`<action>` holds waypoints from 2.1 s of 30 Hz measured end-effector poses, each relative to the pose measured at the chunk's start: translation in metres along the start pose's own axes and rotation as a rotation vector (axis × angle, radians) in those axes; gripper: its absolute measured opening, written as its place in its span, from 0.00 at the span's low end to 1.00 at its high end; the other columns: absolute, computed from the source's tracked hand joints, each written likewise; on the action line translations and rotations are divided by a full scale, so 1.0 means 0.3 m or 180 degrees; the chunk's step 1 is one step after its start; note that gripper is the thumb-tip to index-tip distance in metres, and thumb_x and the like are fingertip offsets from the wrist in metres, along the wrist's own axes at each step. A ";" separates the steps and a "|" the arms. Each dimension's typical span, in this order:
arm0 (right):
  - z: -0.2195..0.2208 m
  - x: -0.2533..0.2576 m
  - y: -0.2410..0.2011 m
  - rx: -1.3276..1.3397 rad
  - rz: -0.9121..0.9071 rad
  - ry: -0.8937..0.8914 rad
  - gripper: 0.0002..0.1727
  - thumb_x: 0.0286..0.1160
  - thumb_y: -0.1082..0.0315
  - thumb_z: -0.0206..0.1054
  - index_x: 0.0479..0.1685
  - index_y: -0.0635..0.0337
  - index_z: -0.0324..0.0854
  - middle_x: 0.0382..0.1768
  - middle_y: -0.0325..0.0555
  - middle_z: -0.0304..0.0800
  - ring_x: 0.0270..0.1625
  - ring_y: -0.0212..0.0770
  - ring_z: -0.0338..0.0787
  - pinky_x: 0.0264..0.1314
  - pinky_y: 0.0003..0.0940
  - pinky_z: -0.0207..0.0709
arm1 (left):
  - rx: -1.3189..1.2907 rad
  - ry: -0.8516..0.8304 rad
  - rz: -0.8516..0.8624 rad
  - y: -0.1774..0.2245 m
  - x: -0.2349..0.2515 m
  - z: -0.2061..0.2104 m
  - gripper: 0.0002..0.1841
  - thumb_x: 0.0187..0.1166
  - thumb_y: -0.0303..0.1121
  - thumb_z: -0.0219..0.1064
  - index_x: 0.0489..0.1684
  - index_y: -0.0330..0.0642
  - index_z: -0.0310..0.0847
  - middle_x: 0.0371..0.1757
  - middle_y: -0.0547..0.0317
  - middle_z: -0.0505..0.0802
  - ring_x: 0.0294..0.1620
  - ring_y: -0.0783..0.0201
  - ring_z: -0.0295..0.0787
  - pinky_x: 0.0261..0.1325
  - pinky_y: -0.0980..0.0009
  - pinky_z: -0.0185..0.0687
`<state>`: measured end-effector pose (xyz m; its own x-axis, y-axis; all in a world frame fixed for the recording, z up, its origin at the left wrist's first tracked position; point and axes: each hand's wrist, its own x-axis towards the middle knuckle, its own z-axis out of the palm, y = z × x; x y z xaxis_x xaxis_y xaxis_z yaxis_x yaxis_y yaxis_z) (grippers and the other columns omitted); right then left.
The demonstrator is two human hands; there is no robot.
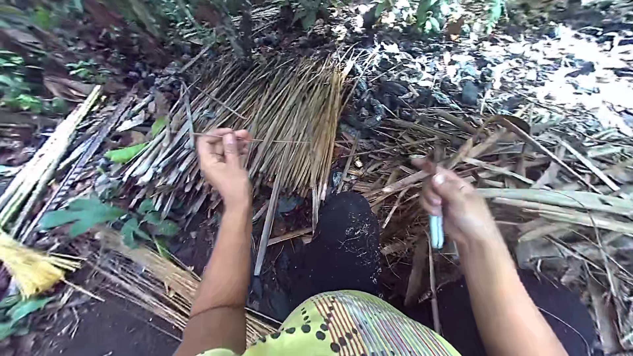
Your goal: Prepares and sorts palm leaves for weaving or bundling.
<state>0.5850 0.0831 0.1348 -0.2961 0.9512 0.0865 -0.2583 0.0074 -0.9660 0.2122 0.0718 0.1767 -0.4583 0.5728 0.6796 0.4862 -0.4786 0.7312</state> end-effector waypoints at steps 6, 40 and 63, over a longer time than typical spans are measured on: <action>0.100 0.013 0.109 0.0466 0.0727 -0.0453 0.23 0.87 0.68 0.45 0.77 0.58 0.74 0.18 0.26 0.73 0.16 0.21 0.70 0.22 0.15 0.69 | -0.1387 -0.0199 -0.1280 0.059 -0.310 0.161 0.08 0.93 0.31 0.49 0.60 0.52 0.70 0.51 0.68 0.96 0.49 0.71 0.94 0.57 0.72 0.88; 0.157 -0.065 -0.032 -0.0204 0.0250 -0.0621 0.14 0.85 0.72 0.57 0.63 0.58 0.82 0.26 0.31 0.83 0.18 0.18 0.70 0.21 0.12 0.65 | -0.1646 -0.2915 -0.2207 0.208 -0.382 0.234 0.15 0.89 0.28 0.49 0.43 0.47 0.85 0.20 0.79 0.79 0.20 0.85 0.71 0.27 0.88 0.68; 0.030 -0.070 -0.112 -0.0128 0.0364 -0.0544 0.15 0.87 0.69 0.53 0.61 0.57 0.83 0.21 0.21 0.74 0.18 0.14 0.67 0.22 0.11 0.62 | -0.3702 -0.3895 -0.4472 0.080 -0.399 0.189 0.08 0.84 0.38 0.66 0.31 0.55 0.84 0.14 0.83 0.74 0.12 0.87 0.68 0.19 0.89 0.65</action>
<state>0.5918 0.0602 0.1677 -0.4739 0.8805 0.0124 -0.1782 -0.0822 -0.9806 0.3209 0.0294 0.1095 0.7755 0.6016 -0.1914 -0.3964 0.6999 0.5941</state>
